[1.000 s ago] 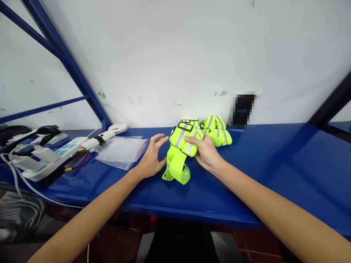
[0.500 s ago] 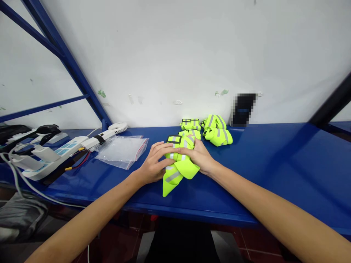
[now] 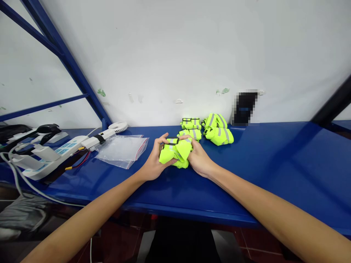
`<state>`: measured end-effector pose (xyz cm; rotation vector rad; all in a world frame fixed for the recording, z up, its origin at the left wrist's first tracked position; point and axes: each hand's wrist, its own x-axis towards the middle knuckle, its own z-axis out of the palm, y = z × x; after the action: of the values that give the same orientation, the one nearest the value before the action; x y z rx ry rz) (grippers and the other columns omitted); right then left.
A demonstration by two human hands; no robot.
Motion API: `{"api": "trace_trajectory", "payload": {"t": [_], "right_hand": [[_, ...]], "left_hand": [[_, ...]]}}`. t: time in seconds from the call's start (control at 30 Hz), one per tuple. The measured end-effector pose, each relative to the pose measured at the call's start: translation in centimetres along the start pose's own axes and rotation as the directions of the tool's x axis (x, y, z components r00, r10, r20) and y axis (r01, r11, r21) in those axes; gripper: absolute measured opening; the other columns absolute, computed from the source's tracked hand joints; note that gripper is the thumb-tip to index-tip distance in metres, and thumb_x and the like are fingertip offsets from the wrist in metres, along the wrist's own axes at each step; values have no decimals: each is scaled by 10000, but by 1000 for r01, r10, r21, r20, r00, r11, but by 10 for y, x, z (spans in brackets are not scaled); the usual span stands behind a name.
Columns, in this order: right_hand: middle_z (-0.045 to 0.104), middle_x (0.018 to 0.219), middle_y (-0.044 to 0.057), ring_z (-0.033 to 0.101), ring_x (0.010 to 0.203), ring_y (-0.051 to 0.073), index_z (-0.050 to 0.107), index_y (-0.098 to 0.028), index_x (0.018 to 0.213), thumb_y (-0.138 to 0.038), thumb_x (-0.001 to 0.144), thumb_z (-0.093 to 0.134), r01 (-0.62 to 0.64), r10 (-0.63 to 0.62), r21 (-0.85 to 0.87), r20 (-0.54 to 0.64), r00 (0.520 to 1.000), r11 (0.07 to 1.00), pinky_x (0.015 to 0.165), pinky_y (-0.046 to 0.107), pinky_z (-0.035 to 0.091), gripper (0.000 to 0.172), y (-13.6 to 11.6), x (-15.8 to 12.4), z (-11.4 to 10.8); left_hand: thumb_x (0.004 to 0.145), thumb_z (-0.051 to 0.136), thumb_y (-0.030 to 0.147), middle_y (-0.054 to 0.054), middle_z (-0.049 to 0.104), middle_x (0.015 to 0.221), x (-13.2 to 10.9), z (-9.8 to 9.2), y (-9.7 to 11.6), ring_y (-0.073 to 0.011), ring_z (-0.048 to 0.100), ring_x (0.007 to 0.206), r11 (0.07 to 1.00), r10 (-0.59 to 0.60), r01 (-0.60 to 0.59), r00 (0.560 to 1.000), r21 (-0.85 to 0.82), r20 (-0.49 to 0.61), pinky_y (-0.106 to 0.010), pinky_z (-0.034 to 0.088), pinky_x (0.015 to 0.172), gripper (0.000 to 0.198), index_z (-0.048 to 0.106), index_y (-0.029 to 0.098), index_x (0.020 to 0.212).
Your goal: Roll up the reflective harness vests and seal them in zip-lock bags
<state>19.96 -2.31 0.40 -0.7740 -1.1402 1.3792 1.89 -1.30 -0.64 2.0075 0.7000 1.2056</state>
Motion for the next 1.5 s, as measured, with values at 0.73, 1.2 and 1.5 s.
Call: {"api": "trace_trajectory", "payload": {"t": [0.73, 1.2, 1.5], "right_hand": [[729, 1019, 16, 668, 1012, 261, 652, -265, 1065, -373, 740, 766, -95, 96, 85, -1, 995, 992, 853, 377, 527, 361, 4, -1, 4], [706, 839, 27, 655, 759, 205, 735, -205, 851, -463, 811, 718, 139, -151, -123, -93, 984, 983, 741, 334, 523, 262, 15, 3, -1], [703, 835, 48, 650, 789, 220, 738, -186, 815, -478, 816, 701, 170, -191, -126, -178, 965, 977, 736, 334, 514, 294, 18, 3, 0]], "left_hand": [[604, 859, 233, -39, 608, 1065, 11, -4, 2, -189, 590, 988, 858, -298, 297, 952, -418, 66, -266, 462, 833, 624, 465, 188, 1086], [731, 812, 303, -71, 577, 1132, 2, 2, -1, -164, 581, 943, 931, -94, 123, 990, -342, 102, -265, 481, 824, 529, 496, 217, 1145], [775, 760, 330, -27, 580, 999, -1, 1, -5, -146, 569, 834, 990, -79, 90, 992, -106, 101, -244, 463, 742, 496, 460, 219, 1155]]}}
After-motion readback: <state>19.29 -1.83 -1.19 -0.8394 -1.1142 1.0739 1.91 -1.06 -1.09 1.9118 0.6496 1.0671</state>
